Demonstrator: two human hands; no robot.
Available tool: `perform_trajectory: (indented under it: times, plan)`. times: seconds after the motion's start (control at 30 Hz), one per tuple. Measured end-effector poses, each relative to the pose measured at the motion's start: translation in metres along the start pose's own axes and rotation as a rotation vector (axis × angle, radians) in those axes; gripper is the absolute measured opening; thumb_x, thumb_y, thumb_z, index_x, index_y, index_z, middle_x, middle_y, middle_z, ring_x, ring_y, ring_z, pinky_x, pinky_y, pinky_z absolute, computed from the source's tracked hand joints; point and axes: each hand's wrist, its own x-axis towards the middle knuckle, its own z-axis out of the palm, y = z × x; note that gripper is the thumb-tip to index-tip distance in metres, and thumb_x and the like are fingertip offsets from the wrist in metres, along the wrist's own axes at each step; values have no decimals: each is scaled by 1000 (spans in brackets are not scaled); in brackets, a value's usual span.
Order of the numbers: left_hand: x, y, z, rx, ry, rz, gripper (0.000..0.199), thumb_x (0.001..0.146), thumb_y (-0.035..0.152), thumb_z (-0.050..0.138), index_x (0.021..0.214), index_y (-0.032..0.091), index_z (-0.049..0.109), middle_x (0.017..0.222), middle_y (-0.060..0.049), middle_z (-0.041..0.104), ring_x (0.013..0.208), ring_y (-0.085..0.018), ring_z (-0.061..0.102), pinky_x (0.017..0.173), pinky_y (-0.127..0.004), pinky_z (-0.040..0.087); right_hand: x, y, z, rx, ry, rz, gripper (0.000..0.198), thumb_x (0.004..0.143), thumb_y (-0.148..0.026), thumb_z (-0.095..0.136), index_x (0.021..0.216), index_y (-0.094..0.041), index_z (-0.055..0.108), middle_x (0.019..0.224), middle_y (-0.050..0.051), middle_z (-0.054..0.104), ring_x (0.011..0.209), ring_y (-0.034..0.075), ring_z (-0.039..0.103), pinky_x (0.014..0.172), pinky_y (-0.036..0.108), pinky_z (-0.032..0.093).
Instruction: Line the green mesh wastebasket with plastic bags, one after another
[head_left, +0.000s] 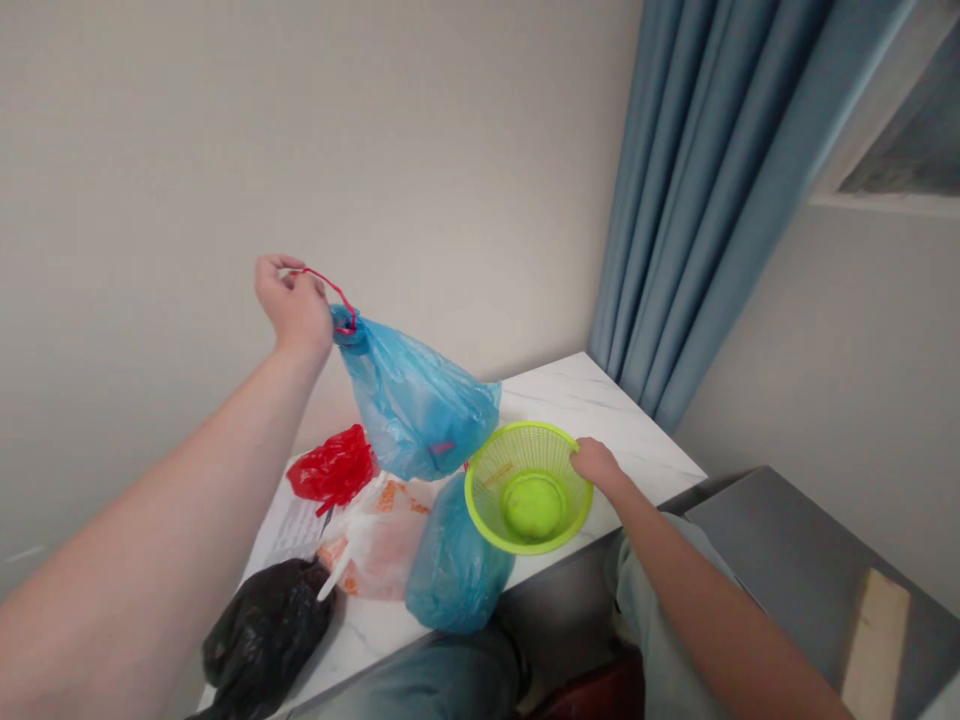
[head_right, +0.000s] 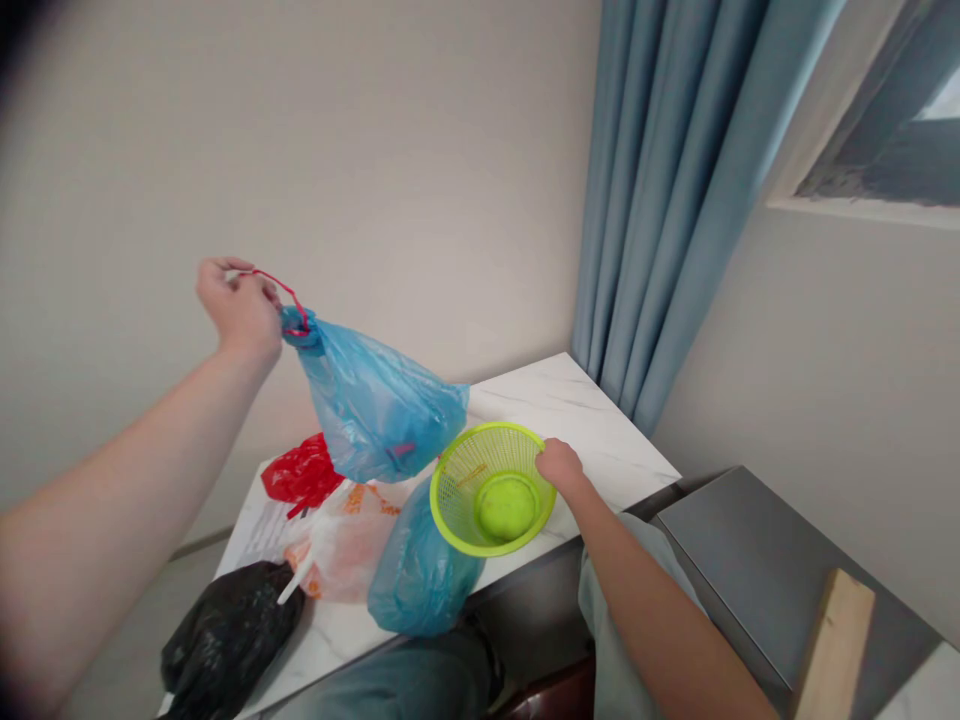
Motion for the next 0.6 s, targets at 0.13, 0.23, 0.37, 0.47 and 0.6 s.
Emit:
perform_trajectory:
  times: [0.13, 0.23, 0.37, 0.47, 0.6]
  plan:
    - [-13, -13, 1, 67, -59, -38, 28, 85, -6, 46, 104, 13, 43, 63, 11, 49, 58, -7, 47, 64, -19, 36, -4, 3, -4, -14, 3, 40, 32, 86, -19, 49, 110, -12, 70, 112, 20, 72, 105, 30, 69, 81, 33, 50]
    - [-37, -32, 4, 99, -204, -84, 21, 88, 1, 50, 103, 14, 44, 66, 8, 57, 61, -8, 52, 66, -20, 41, -4, 3, -4, -11, 4, 53, 32, 86, -19, 50, 110, -12, 70, 112, 20, 72, 104, 30, 69, 81, 34, 50]
    - [-73, -72, -4, 193, -314, -149, 20, 84, 4, 52, 99, 17, 49, 66, 4, 61, 66, -13, 59, 69, -24, 44, 3, 3, -1, 3, 10, 50, 32, 87, -19, 50, 110, -12, 70, 114, 20, 71, 106, 29, 68, 82, 32, 50]
    - [-101, -101, -17, 479, -417, -241, 31, 85, 15, 55, 115, 15, 49, 77, -2, 65, 76, -19, 64, 75, -30, 47, 10, 4, 1, 3, 11, 29, 32, 89, -19, 47, 110, -13, 70, 116, 18, 71, 108, 28, 67, 83, 31, 48]
    - [-151, -133, -42, 847, -542, -206, 82, 84, 46, 61, 144, 2, 27, 127, -27, 56, 118, -36, 57, 95, -43, 44, 14, 4, 6, -17, 0, 3, 30, 90, -20, 46, 109, -14, 70, 115, 17, 71, 109, 27, 67, 83, 30, 47]
